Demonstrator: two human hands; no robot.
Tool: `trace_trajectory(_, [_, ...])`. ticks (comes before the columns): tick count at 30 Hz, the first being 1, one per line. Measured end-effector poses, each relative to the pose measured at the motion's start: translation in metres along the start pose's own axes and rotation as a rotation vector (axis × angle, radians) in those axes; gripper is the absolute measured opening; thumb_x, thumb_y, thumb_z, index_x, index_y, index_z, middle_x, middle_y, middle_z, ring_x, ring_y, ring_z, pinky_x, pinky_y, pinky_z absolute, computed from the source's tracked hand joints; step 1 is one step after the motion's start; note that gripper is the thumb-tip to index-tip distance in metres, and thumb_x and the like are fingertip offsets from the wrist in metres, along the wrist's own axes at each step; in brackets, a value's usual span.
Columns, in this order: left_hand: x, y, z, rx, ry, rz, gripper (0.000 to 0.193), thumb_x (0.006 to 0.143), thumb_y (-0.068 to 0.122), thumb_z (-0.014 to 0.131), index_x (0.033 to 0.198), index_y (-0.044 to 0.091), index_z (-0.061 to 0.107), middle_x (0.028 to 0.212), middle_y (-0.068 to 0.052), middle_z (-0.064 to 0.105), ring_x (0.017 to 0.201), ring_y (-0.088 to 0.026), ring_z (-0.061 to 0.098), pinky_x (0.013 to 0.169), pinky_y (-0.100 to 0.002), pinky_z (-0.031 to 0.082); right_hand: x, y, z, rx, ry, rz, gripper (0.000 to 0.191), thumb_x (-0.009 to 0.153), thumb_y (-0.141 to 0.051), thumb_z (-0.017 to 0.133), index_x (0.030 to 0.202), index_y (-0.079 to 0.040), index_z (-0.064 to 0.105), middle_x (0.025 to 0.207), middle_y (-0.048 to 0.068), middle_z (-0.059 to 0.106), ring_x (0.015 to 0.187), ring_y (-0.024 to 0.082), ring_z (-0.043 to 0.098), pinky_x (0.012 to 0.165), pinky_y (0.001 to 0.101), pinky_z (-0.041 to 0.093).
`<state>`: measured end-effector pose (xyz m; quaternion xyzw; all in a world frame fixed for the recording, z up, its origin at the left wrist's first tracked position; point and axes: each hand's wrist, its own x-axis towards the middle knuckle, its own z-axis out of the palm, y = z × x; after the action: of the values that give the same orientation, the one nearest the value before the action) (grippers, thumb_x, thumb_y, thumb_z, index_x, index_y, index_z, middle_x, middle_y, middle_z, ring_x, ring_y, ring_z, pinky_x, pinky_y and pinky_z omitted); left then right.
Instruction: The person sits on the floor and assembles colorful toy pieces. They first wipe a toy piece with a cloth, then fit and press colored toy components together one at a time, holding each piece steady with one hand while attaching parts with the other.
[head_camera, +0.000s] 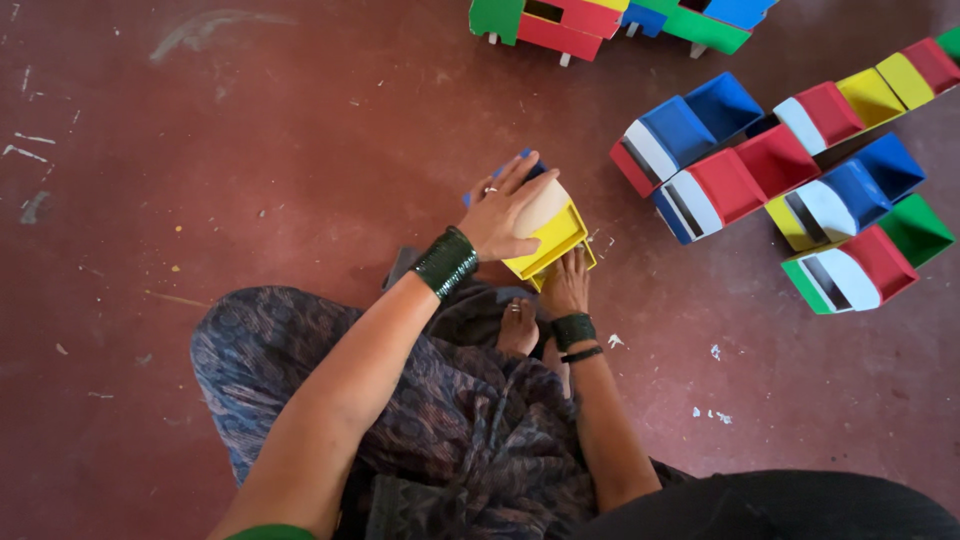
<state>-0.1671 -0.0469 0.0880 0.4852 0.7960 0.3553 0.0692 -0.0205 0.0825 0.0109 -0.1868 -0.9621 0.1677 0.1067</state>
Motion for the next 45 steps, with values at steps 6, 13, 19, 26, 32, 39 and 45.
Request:
trace_trajectory(6, [-0.001,0.007,-0.001,0.021,0.012,0.049,0.104,0.067,0.042,0.078,0.160,0.029,0.034,0.172,-0.012,0.019,0.160,-0.032,0.017,0.121,-0.060,0.019,-0.008,-0.002,0.003,-0.033,-0.089,0.227,0.076,0.077,-0.022,0.070,0.148,-0.006,0.047,0.158,0.015,0.035,0.143,0.040,0.027,0.108,0.0609,0.031])
trace_trajectory(13, [-0.001,0.009,0.001,0.048,0.003,0.024,0.104,0.068,0.042,0.078,0.161,0.029,0.032,0.172,-0.012,0.018,0.160,-0.032,0.015,0.121,-0.060,0.017,-0.009,0.009,-0.001,-0.116,-0.122,0.145,0.049,0.087,-0.017,0.063,0.137,-0.019,0.063,0.154,0.001,0.051,0.144,0.031,0.038,0.105,0.0569,0.040])
trace_trajectory(19, [-0.001,-0.003,-0.002,0.015,0.025,-0.016,0.104,0.069,0.040,0.079,0.161,0.029,0.031,0.173,-0.012,0.017,0.160,-0.031,0.015,0.120,-0.059,0.018,-0.016,-0.006,-0.003,-0.021,-0.153,-0.018,0.044,0.078,-0.027,0.075,0.121,-0.020,0.072,0.129,0.001,0.065,0.125,0.030,0.055,0.098,0.0489,0.048])
trace_trajectory(26, [-0.001,-0.014,-0.007,-0.017,0.034,-0.084,0.105,0.069,0.043,0.079,0.161,0.030,0.031,0.173,-0.012,0.018,0.161,-0.030,0.015,0.119,-0.058,0.019,0.005,0.024,-0.015,0.519,-0.074,0.087,0.024,0.089,-0.024,0.077,0.109,-0.011,0.078,0.104,0.011,0.076,0.095,0.031,0.075,0.082,0.0382,0.058])
trace_trajectory(32, [0.000,-0.022,-0.010,-0.058,0.031,-0.141,0.103,0.071,0.045,0.077,0.162,0.030,0.030,0.173,-0.013,0.016,0.161,-0.031,0.014,0.120,-0.059,0.017,0.021,0.045,-0.036,0.867,-0.022,0.199,0.032,0.087,-0.013,0.072,0.117,-0.003,0.066,0.099,0.013,0.075,0.084,0.015,0.071,0.072,0.0322,0.057])
trace_trajectory(39, [0.001,-0.024,-0.008,-0.069,0.043,-0.176,0.102,0.072,0.046,0.077,0.161,0.030,0.031,0.173,-0.012,0.016,0.160,-0.031,0.015,0.119,-0.060,0.017,0.020,0.065,-0.055,0.571,0.023,0.129,0.016,0.093,-0.007,0.069,0.107,-0.002,0.075,0.096,0.011,0.077,0.087,0.016,0.074,0.077,0.0313,0.057])
trace_trajectory(45, [0.003,-0.025,-0.007,-0.066,0.054,-0.192,0.103,0.070,0.046,0.077,0.161,0.030,0.031,0.173,-0.011,0.017,0.160,-0.029,0.015,0.118,-0.059,0.019,0.025,0.068,-0.053,0.686,0.011,0.128,0.019,0.088,-0.012,0.076,0.105,-0.004,0.074,0.093,0.011,0.076,0.085,0.017,0.072,0.075,0.0315,0.056])
